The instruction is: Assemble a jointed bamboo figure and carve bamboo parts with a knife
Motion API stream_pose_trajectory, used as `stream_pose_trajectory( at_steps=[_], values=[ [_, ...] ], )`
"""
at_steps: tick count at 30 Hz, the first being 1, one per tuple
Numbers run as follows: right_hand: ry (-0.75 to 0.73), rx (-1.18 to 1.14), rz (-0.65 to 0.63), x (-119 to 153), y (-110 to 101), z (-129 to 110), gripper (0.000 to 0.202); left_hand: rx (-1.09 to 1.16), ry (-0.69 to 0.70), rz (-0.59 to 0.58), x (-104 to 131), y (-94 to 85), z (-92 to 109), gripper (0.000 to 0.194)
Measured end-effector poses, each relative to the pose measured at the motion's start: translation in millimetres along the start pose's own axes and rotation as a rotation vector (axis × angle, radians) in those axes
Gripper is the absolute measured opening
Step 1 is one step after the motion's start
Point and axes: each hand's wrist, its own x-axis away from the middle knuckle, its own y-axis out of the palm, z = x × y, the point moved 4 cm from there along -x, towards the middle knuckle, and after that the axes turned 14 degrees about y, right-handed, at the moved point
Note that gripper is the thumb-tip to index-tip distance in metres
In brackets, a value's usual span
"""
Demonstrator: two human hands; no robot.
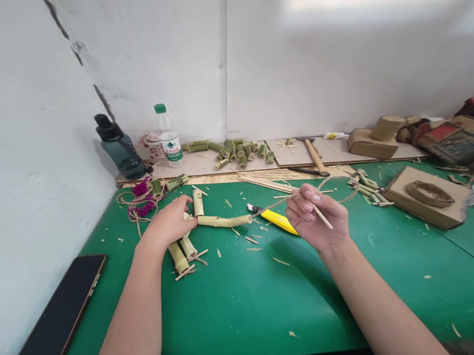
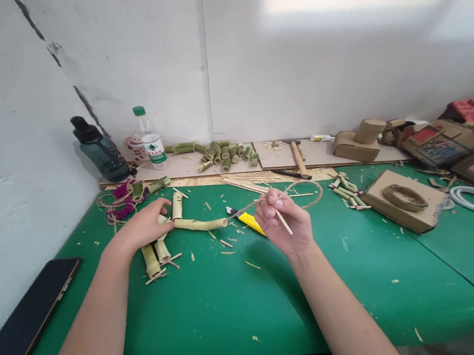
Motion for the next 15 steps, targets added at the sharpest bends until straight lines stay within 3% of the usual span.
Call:
stream_pose_trajectory(
  at_steps=[4,9,15],
  values=[
    [-0.016,-0.003,-0.015,0.3,0.9,-0.9,0.026,-0.021,0.167,0.047,-0.8,0.7,10.7,0.065],
    [-0.032,0.028,-0.019,0.4,1.5,-2.0,0.027,-0.051,0.348,0.094,-3.9,3.3,30.5,0.053],
    [-0.025,0.036,-0.018,0.7,4.1,-1.4,0.023,-0.047,0.544,0.143,-0.2,17.2,76.3,0.043]
  ],
)
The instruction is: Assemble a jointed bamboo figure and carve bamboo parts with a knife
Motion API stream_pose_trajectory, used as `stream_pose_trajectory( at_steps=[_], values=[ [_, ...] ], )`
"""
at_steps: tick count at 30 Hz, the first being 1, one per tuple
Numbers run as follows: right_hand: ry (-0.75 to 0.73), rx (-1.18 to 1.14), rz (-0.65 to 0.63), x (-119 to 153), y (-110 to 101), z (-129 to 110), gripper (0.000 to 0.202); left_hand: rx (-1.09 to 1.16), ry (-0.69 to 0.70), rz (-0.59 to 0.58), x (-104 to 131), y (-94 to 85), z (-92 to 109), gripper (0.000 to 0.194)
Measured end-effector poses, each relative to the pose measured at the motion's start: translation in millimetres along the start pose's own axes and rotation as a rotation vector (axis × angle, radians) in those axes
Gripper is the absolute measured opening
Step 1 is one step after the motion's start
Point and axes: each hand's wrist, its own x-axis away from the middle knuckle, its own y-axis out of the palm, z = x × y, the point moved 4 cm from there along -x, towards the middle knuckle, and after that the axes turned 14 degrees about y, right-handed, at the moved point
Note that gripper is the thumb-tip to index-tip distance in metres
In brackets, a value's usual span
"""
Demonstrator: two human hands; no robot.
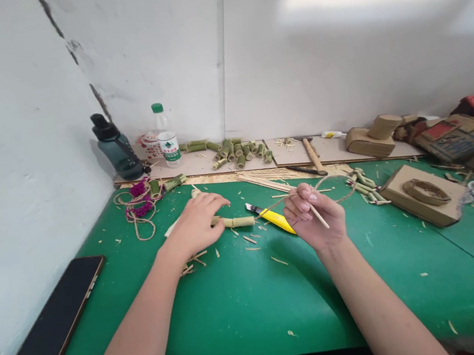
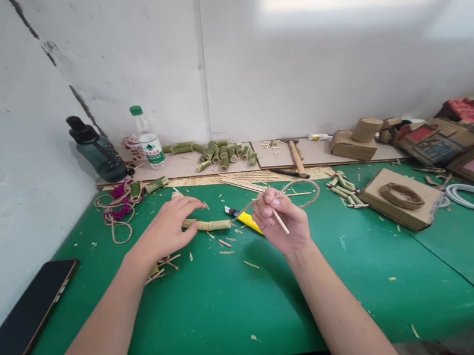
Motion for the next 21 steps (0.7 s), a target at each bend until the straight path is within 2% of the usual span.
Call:
stream_pose_trajectory(
  at_steps=[3,5,8,14,17,21],
  values=[
    [-0.009,0.027,-0.004,-0.4,1.2,1.4,0.025,0.029,0.148,0.018,-8.8,18.6,29.5,0.043],
    [-0.007,0.033,-0.012,-0.7,2.2,3.4,0.025,0.049,0.244,-0.016,-13.0,33.7,45.4,0.046],
    [0.02,0.026,-0.027,-1.1,3.3,7.5,0.022,0.011,0.294,-0.047,-16.7,48.6,54.3,0.046],
    [0.039,0.043,0.016,-4.5,-1.6,12.5,0.018,-0.052,0.254,-0.037,-18.0,48.1,43.0,0.025],
    [0.043,0.109,0.099,-7.6,-4.7,15.4,0.025,0.082,0.174,0.08,-18.9,41.9,39.6,0.025],
    [0.091,0.215,0.186,-10.9,-4.9,23.0,0.052,0.369,0.002,0.291,-19.2,36.3,34.9,0.024]
  ],
)
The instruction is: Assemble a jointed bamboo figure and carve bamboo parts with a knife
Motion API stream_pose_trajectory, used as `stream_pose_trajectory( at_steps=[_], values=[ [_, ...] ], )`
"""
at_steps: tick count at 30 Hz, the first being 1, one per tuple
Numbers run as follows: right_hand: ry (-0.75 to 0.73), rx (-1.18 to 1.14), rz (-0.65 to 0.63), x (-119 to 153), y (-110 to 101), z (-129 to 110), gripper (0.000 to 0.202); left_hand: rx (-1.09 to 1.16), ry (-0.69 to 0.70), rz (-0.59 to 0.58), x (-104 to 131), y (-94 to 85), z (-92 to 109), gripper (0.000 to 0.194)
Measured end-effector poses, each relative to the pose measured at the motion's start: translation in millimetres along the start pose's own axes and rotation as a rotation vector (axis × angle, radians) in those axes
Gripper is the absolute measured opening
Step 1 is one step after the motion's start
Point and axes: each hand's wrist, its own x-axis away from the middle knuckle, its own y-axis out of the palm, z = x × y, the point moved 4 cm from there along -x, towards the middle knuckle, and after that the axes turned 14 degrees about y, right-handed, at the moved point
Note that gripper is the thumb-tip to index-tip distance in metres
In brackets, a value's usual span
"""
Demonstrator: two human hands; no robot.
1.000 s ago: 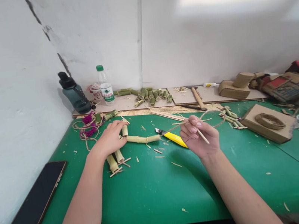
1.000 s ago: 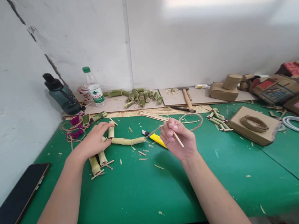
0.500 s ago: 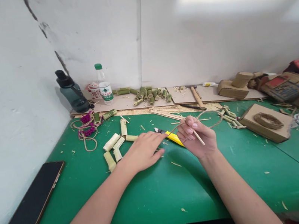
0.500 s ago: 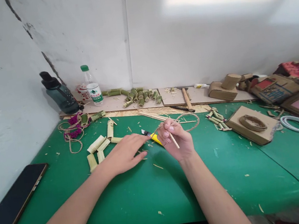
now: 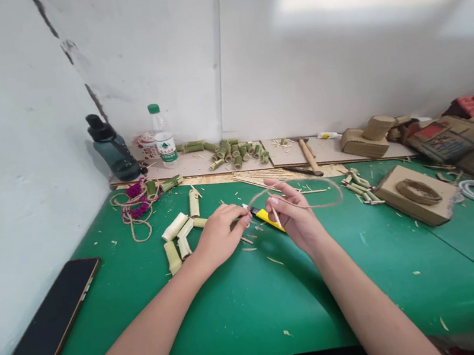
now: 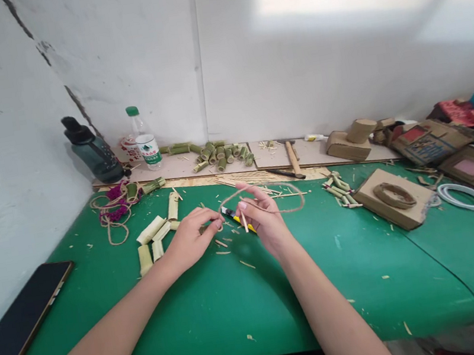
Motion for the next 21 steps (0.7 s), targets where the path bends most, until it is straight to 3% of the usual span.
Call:
stream_pose_trajectory(
  at_steps=[3,8,12,21],
  values=[
    [-0.001,0.052,0.021,-2.1,2.1,5.6,0.058,0.128,-0.115,0.098,0.9,-2.1,-4.8,0.024],
    [0.03,0.097,0.023,-10.9,2.2,20.3,0.058,0.267,-0.175,0.131,2.4,0.7,-10.7,0.029],
    [0.047,0.098,0.003,-18.6,1.8,29.8,0.052,0.302,-0.172,0.115,2.3,5.0,-11.4,0.032],
    [0.144,-0.001,0.035,-18.2,5.8,35.9,0.039,0.323,-0.107,0.207,2.3,6.6,-18.1,0.024]
  ],
)
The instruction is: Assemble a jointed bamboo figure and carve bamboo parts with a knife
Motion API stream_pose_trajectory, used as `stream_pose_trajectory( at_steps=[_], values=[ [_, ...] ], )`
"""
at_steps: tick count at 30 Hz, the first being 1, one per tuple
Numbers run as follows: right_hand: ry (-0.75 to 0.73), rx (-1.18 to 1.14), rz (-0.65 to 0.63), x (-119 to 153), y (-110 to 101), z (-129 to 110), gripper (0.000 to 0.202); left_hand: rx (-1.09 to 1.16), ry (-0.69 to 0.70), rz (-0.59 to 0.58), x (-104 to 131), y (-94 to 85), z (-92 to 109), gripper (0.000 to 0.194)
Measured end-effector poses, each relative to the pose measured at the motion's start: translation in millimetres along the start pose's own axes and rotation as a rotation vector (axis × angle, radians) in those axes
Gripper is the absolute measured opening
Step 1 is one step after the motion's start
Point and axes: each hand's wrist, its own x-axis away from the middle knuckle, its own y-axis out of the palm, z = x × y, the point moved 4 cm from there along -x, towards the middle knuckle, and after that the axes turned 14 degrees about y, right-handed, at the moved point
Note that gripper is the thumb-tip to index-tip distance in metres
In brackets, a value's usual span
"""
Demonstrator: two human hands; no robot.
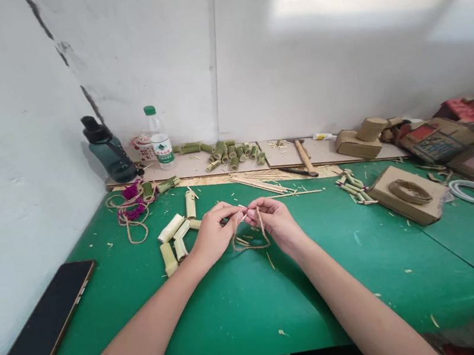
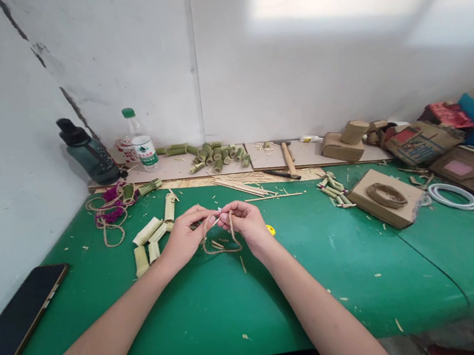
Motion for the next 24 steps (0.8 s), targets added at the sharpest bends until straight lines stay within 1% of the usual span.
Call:
stream_pose_trajectory(
  at_steps=[3,7,11,15,17,20,22,24],
  values=[
    [0.017,-0.041,0.014,0.3,1.6,0.6,0.039,-0.004,0.008,0.009,0.3,-0.1,0.7,0.024],
    [-0.004,-0.07,0.048,-0.7,1.7,2.1,0.038,-0.016,0.005,-0.005,0.7,0.1,3.7,0.024],
    [-0.011,-0.018,0.055,-2.1,2.8,6.7,0.038,-0.05,0.005,-0.02,1.2,-0.1,3.5,0.025],
    [-0.051,0.079,0.019,-3.5,4.9,8.0,0.038,-0.054,-0.048,0.039,1.9,-3.0,1.0,0.03],
    [-0.141,0.178,0.041,-2.3,5.4,4.5,0.036,-0.081,-0.068,0.059,2.0,-4.3,1.0,0.027],
    [-0.363,0.388,0.099,4.8,9.3,-4.5,0.034,-0.152,-0.04,0.067,1.7,-5.4,3.9,0.015],
    [-0.494,0.524,0.093,11.9,15.6,-9.2,0.03,-0.165,-0.022,0.071,1.6,-5.5,5.8,0.012],
    [-0.586,0.621,0.062,19.2,22.3,-12.1,0.028,-0.189,-0.004,0.073,1.4,-6.0,7.3,0.011]
  ],
)
